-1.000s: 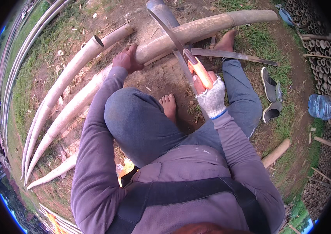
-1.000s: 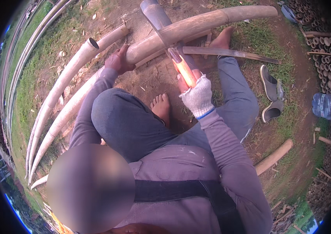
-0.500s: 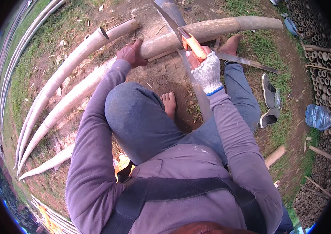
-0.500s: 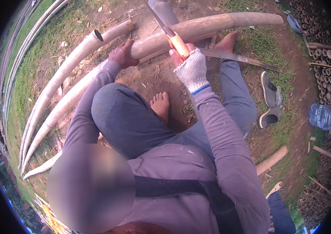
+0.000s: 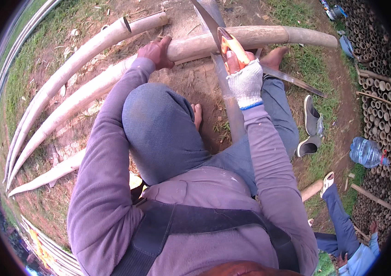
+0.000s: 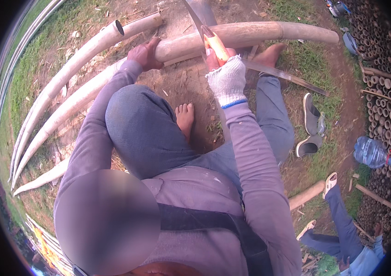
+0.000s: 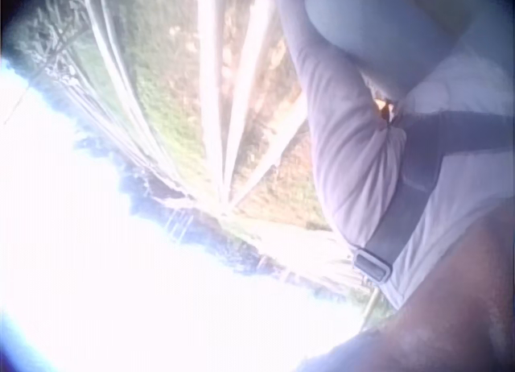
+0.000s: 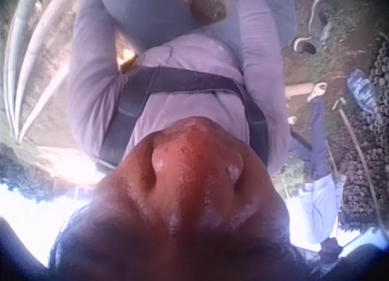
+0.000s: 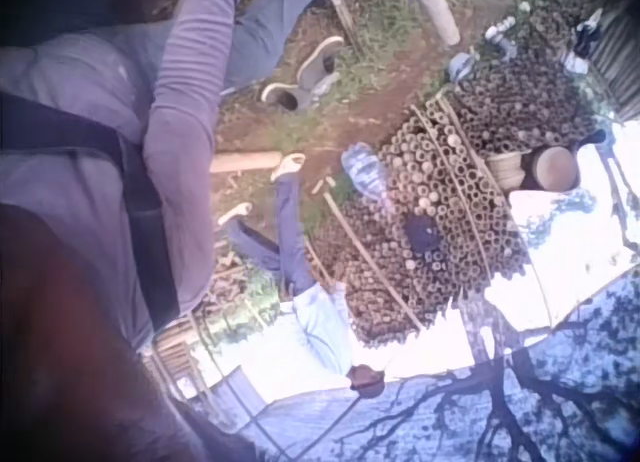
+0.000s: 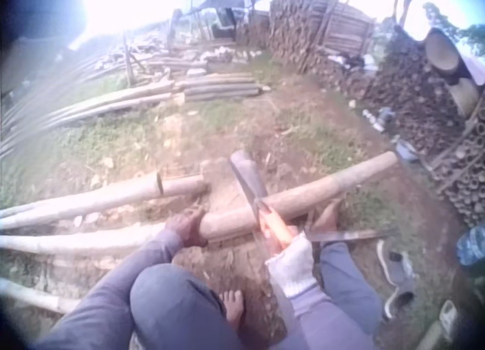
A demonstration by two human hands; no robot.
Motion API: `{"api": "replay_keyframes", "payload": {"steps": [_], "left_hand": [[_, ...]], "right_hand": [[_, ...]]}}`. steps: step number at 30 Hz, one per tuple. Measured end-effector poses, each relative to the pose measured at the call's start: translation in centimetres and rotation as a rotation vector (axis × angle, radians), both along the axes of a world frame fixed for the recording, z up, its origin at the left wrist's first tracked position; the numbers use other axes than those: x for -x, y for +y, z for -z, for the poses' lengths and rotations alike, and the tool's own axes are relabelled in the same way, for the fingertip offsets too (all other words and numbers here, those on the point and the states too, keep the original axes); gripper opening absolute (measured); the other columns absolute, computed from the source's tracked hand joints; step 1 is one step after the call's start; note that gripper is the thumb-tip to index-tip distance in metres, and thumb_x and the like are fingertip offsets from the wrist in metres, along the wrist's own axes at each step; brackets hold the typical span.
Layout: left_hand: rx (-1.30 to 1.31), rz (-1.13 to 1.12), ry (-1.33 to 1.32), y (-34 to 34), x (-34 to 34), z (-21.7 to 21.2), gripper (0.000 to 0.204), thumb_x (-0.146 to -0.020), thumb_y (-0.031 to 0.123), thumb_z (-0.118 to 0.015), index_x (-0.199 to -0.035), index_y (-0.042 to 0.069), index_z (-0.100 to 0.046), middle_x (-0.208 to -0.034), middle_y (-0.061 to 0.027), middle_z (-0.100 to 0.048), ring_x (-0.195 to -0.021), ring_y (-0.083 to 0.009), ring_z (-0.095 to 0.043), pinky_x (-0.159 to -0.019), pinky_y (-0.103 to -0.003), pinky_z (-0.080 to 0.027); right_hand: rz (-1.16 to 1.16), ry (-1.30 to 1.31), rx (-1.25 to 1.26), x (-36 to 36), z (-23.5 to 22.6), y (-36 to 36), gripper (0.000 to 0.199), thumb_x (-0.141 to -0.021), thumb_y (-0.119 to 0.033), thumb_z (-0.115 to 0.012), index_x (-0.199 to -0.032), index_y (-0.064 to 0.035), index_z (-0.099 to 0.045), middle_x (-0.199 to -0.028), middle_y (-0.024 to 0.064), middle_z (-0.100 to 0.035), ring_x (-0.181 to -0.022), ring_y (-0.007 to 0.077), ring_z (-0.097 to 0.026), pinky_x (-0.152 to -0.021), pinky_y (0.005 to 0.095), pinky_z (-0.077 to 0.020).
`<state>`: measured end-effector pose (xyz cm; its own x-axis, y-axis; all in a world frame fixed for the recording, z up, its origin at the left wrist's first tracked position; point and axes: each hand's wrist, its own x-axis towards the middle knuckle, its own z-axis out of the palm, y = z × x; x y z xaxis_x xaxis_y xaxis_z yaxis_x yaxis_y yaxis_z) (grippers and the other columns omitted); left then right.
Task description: The person sits on the ground and uses a hand saw to cut a long bamboo pole into shorter sections. They position the pole on a support, saw through it, and then move the cut piece aside to continue cutting the remaining length.
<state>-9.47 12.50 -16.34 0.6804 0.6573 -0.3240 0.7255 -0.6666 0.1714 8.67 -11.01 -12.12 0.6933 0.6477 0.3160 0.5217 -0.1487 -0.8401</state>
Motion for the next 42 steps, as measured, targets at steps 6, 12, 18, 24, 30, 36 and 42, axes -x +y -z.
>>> {"api": "replay_keyframes", "payload": {"steps": [6,12,18,24,30,36,42], "left_hand": [[-0.031,-0.022,0.009,0.5,1.1,1.2,0.089,-0.078,0.048,-0.092,-0.151,0.021,-0.05,-0.131,-0.0182,-0.071,-0.121,-0.0402,-0.072,-0.1,-0.054,-0.059],[-0.008,-0.012,0.034,0.3,0.2,1.2,0.082,-0.078,0.049,-0.091,-0.144,0.018,-0.052,-0.13,-0.0187,-0.071,-0.121,-0.0405,-0.072,-0.1,-0.055,-0.059],[-0.019,-0.003,0.021,0.5,0.0,-0.1,0.087,-0.074,0.048,-0.09,-0.148,0.021,-0.052,-0.125,-0.017,-0.074,-0.118,-0.0385,-0.073,-0.1,-0.052,-0.059],[-0.04,-0.001,0.013,0.7,0.9,1.5,0.093,-0.072,0.047,-0.09,-0.152,0.022,-0.05,-0.125,-0.0168,-0.074,-0.117,-0.0382,-0.073,-0.099,-0.052,-0.059],[-0.049,0.005,0.012,-0.6,-0.1,1.4,0.093,-0.073,0.047,-0.091,-0.153,0.021,-0.049,-0.13,-0.019,-0.072,-0.119,-0.0403,-0.073,-0.1,-0.052,-0.059],[-0.042,0.019,-0.032,0.7,0.6,0.7,0.09,-0.074,0.049,-0.091,-0.15,0.022,-0.051,-0.131,-0.0188,-0.072,-0.122,-0.0395,-0.072,-0.103,-0.051,-0.059],[-0.022,0.005,-0.004,0.6,0.8,1.5,0.085,-0.074,0.046,-0.093,-0.145,0.021,-0.053,-0.124,-0.0174,-0.074,-0.117,-0.0388,-0.074,-0.097,-0.053,-0.061]], "right_hand": [[-0.046,0.127,0.064,6.1,-2.8,-18.2,0.031,-0.107,-0.028,-0.072,-0.102,-0.0015,-0.057,-0.073,0.0049,-0.062,-0.058,0.0095,-0.059,-0.056,0.0268,-0.0491],[-0.007,0.149,0.017,3.6,1.0,-11.1,0.029,-0.104,-0.024,-0.075,-0.102,0.0034,-0.064,-0.08,0.0117,-0.071,-0.069,0.016,-0.065,-0.067,0.0337,-0.0534],[0.012,-0.044,0.054,-0.3,0.5,3.0,0.038,-0.102,-0.031,-0.079,-0.1,0.0054,-0.069,-0.079,0.0118,-0.072,-0.067,0.0186,-0.07,-0.064,0.0362,-0.0551],[-0.014,0.234,0.096,6.7,-2.5,-19.5,0.025,-0.104,-0.021,-0.075,-0.103,0.0021,-0.065,-0.081,0.0099,-0.068,-0.068,0.0161,-0.061,-0.064,0.0344,-0.0504],[0.004,-0.12,-0.026,2.1,2.1,-5.1,0.028,-0.102,-0.027,-0.077,-0.1,0.0001,-0.068,-0.072,0.0143,-0.069,-0.062,0.0259,-0.069,-0.06,0.0395,-0.0526],[-0.027,-0.189,-0.004,1.4,0.4,-2.3,0.032,-0.1,-0.03,-0.079,-0.099,0.0009,-0.068,-0.073,0.0181,-0.069,-0.063,0.0334,-0.069,-0.059,0.043,-0.0522],[-0.057,0.03,0.172,7.4,-1.5,-22.0,0.028,-0.109,-0.024,-0.067,-0.104,-0.0002,-0.055,-0.069,0.0041,-0.061,-0.058,0.0089,-0.059,-0.055,0.0254,-0.0482]]}}
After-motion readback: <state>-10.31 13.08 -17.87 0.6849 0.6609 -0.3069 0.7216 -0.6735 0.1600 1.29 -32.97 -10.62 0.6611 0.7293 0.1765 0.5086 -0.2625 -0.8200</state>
